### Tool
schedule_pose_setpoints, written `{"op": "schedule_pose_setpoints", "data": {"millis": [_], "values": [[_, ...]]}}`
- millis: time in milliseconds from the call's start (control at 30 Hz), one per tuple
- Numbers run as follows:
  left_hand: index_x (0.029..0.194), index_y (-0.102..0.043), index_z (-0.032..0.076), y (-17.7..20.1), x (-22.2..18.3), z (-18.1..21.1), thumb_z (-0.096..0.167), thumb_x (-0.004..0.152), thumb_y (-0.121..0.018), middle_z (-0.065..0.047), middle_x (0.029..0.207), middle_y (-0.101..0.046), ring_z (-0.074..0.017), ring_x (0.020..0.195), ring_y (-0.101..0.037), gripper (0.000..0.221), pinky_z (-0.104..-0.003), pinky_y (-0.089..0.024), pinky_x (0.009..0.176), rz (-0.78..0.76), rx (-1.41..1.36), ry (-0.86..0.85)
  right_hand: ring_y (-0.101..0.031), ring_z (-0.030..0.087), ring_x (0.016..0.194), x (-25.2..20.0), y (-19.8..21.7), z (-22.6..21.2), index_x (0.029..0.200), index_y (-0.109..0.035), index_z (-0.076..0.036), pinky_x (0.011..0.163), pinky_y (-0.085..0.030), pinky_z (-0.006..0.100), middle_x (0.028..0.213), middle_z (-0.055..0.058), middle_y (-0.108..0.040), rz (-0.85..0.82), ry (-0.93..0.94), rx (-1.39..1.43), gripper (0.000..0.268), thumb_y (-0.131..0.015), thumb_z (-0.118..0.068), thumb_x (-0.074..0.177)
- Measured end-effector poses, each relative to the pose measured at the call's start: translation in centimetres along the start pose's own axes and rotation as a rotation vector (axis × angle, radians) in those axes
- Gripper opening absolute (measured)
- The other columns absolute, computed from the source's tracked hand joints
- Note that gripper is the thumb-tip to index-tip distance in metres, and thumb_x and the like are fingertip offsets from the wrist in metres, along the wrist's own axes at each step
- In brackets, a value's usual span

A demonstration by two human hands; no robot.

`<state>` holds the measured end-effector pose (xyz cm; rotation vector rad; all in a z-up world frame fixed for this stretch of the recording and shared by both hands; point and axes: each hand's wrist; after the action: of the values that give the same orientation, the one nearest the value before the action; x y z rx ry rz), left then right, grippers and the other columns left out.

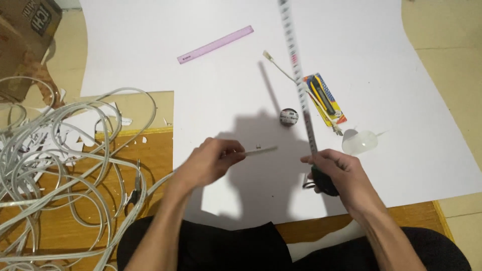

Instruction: Measuring a length of LED strip lighting using a tape measure on a white floor-level workspace.

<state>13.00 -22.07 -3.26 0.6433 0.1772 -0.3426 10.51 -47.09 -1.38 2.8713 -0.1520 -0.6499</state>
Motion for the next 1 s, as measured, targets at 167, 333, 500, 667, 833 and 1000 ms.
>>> {"op": "schedule_pose_setpoints", "data": {"millis": [167,333,500,667,833,1000], "values": [[0.094,-0.071,0.008,-0.3,0.1,-1.7,0.017,0.085,-0.054,-0.015,0.075,-0.068,-0.0276,0.07,-0.058,0.02,-0.045,-0.047,0.074,-0.259,-0.024,-0.055,-0.055,0.025,0.05,-0.6,-1.3,-0.2,0.096,-0.065,0.007,0.046,-0.049,0.035,0.061,0.023,-0.057,-0.166,0.0,-0.084,0.024,-0.055,-0.011,0.083],[0.098,-0.071,0.013,-0.4,-0.6,-1.4,0.014,0.086,-0.055,-0.009,0.07,-0.067,-0.0177,0.061,-0.052,0.021,-0.035,-0.048,0.063,-0.302,-0.101,-0.094,-0.056,0.023,0.052,0.0,-1.9,1.1,0.11,-0.064,0.001,0.047,-0.054,0.034,0.063,0.021,-0.062,-0.307,-0.013,-0.237,0.032,-0.059,-0.007,0.079],[0.1,-0.072,0.01,-0.5,-0.7,-0.9,0.018,0.087,-0.056,-0.006,0.066,-0.062,-0.0134,0.061,-0.05,0.021,-0.03,-0.048,0.064,-0.353,-0.155,-0.07,-0.057,0.02,0.058,0.4,-1.3,1.9,0.097,-0.071,0.0,0.053,-0.055,0.031,0.064,0.017,-0.063,-0.417,-0.025,-0.379,0.025,-0.058,-0.014,0.083],[0.103,-0.068,0.004,-0.4,-1.2,-0.8,0.029,0.082,-0.062,-0.014,0.065,-0.058,-0.0223,0.061,-0.05,0.033,-0.037,-0.046,0.062,-0.416,-0.102,-0.066,-0.058,0.022,0.066,-0.5,0.7,-0.4,0.102,-0.071,0.0,0.058,-0.056,0.035,0.07,0.021,-0.066,-0.462,0.094,-0.662,0.03,-0.055,-0.018,0.085],[0.083,-0.07,0.007,-0.5,-0.2,-6.4,0.033,0.078,-0.066,-0.006,0.059,-0.056,-0.0169,0.055,-0.049,0.027,-0.033,-0.043,0.061,-0.449,0.106,0.034,-0.053,0.017,0.053,2.9,6.8,1.0,0.094,-0.073,-0.007,0.05,-0.045,0.028,0.059,0.011,-0.062,-0.354,0.096,-1.004,0.023,-0.057,-0.02,0.084],[0.081,-0.073,0.009,0.4,-0.7,-6.1,0.028,0.073,-0.07,-0.004,0.069,-0.064,-0.0171,0.073,-0.059,0.021,-0.037,-0.047,0.073,-0.369,0.03,0.103,-0.051,0.013,0.05,4.5,10.2,1.8,0.06,-0.072,-0.008,0.051,-0.039,0.027,0.05,0.004,-0.055,-0.29,0.058,-1.094,0.026,-0.063,-0.022,0.08]]}}
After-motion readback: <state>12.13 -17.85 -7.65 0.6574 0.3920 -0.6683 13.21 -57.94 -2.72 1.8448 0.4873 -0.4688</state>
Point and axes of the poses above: each hand's wrist, its own x-axis towards the middle knuckle, its own y-axis out of the back of the hand, z = x × y
